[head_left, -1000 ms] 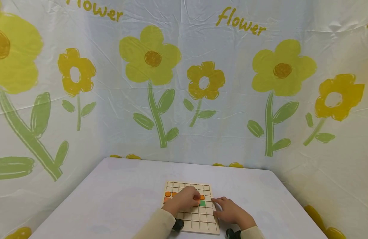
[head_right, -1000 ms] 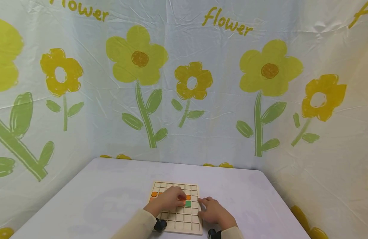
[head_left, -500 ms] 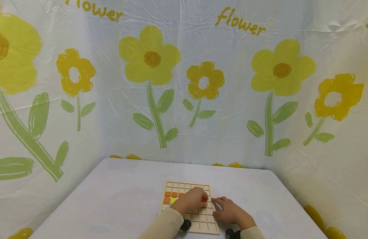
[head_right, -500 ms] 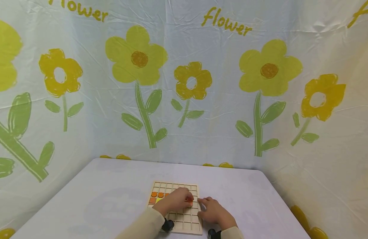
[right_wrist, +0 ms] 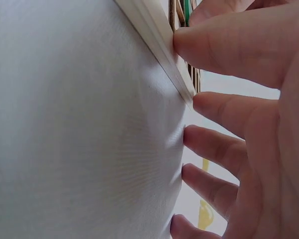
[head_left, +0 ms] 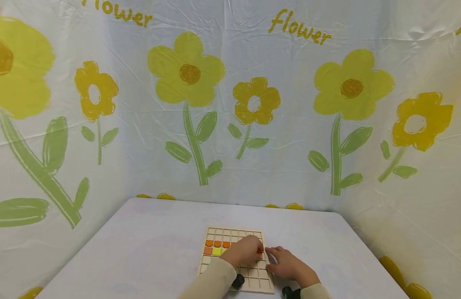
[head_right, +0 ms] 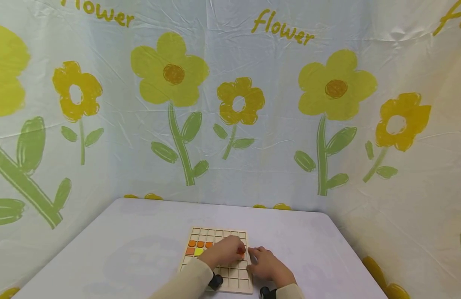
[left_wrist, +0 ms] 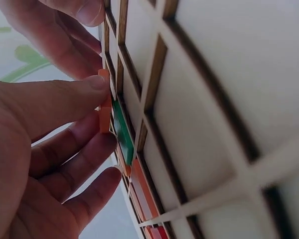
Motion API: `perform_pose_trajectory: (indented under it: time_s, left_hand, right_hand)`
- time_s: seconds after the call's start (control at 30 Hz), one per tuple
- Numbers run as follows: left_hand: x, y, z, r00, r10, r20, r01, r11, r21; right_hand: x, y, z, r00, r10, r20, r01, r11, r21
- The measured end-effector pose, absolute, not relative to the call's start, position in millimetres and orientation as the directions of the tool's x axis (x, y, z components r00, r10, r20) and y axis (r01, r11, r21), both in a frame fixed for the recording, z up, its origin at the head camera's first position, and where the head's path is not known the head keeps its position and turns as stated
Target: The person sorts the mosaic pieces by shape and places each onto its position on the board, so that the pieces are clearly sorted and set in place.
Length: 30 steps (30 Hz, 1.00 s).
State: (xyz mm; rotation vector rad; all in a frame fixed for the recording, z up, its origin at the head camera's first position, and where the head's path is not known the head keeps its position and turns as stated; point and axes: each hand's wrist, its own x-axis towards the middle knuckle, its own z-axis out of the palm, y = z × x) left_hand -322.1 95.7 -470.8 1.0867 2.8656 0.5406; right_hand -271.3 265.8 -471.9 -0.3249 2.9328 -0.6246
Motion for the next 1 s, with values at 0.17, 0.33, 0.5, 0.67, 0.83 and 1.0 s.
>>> perform_pose_trajectory:
  time_s: [0.17, 0.33, 0.5, 0.67, 0.83, 1.0]
  left_hand:
    - [-319.3, 97.1, -470.0, -0.768, 0.638, 0.065, 0.617, 0.708, 0.343]
    - [-320.5, 98.5, -471.1, -0.771, 0.635, 0.059, 0.612, 0.710, 0.348]
    - [-320.6, 101.4, -470.3, -0.775, 0.629, 0.057, 0.605, 0.715, 0.350]
    - [-320.0, 101.9, -468.6, -0.778, 0.627, 0.041, 0.600, 0.721, 0.347]
    - [-319.4, 102.4, -467.9, -0.779, 0.626, 0.029, 0.595, 0.724, 0.349]
    - [-318.1, 102.3, -469.0, -0.770, 0.636, 0.046, 0.614, 0.721, 0.321]
  right_hand:
    - [-271.9, 265.7, -474.3, -0.968, -0.239, -0.082, -0.185, 0.891, -0.415]
    - [-273.1, 266.6, -476.1, -0.964, -0.257, -0.066, -0.209, 0.889, -0.408]
    - [-272.8, 267.0, -475.9, -0.962, -0.265, -0.061, -0.217, 0.884, -0.413]
    - [-273.7, 265.7, -476.5, -0.961, -0.270, -0.067, -0.217, 0.879, -0.425]
    - [-274.0, 265.3, -475.7, -0.962, -0.262, -0.077, -0.207, 0.883, -0.421]
    - [-272.6, 265.1, -474.3, -0.963, -0.255, -0.087, -0.197, 0.887, -0.419]
